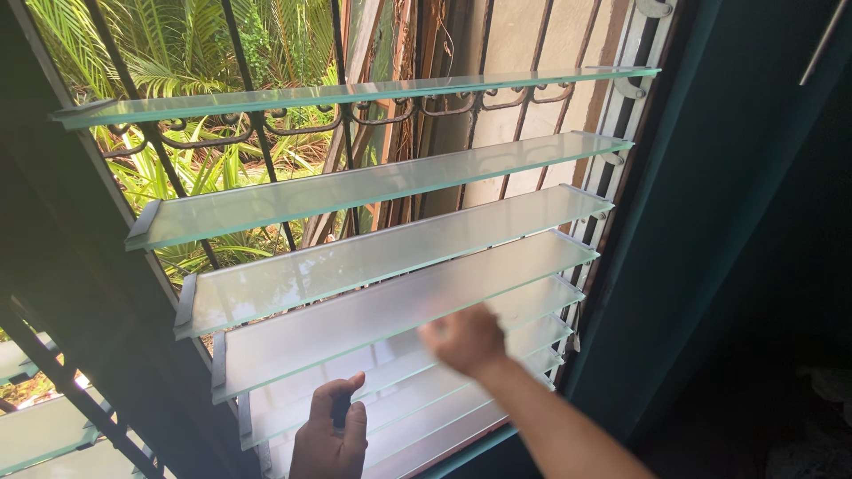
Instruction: The person sprays a cleaning solution onto horizontal glass window slats and wipes each slat with a cloth. The person works methodically from one slat to the next, holding the spray bottle in one hand and wiping with the other.
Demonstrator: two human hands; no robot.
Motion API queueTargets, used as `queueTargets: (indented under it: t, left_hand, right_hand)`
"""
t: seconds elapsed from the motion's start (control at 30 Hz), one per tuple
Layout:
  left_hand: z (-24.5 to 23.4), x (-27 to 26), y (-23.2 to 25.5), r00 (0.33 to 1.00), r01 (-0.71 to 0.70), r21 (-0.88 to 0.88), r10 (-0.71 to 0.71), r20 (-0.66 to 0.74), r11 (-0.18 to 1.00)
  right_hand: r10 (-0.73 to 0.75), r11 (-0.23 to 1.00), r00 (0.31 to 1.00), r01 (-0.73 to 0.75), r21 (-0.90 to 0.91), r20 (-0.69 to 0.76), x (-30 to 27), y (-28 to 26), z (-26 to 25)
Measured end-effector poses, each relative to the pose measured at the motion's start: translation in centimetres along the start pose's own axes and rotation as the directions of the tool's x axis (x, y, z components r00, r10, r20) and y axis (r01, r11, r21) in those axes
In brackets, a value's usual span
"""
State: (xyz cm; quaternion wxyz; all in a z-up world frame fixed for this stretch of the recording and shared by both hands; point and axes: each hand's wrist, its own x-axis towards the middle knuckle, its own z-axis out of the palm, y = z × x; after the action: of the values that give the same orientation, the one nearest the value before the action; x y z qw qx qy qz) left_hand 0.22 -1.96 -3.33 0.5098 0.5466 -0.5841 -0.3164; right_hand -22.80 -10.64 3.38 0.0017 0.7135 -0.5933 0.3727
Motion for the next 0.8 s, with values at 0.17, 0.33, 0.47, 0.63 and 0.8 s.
queueTargets:
  t: [0.17, 0.33, 0.47, 0.63, 0.8]
  left_hand:
    - [-0.1, 0.2, 0.0, 1.000, -0.020, 0.000, 0.020, 0.004, 1.000]
    - [0.0, 0.1, 0.6, 1.000, 0.005, -0.008, -0.005, 0.005, 1.000]
    - [0.0, -0.1, 1.0, 1.000, 0.028, -0.005, -0.028, 0.010, 1.000]
    - [-0.3, -0.1, 1.4, 0.999, 0.030, 0.013, -0.030, 0.014, 0.999]
    - [-0.2, -0.5, 1.9, 0.999, 0.041, 0.005, -0.041, -0.004, 0.999]
  right_hand:
    - [-0.375, 0.881, 0.925, 0.378, 0.283, -0.068, -4.1, -5.7, -1.1]
    - [-0.274, 0.920, 0.957, 0.290, 0.262, -0.098, -2.4, 0.1, -1.6]
    - [-0.118, 0.979, 0.980, 0.142, 0.149, -0.158, -0.5, 9.3, -3.6]
    - [0.029, 0.997, 0.946, -0.048, -0.052, -0.323, 1.0, 16.5, -5.1]
    - [-0.021, 0.989, 0.907, -0.043, -0.142, -0.420, 0.8, 14.3, -2.4]
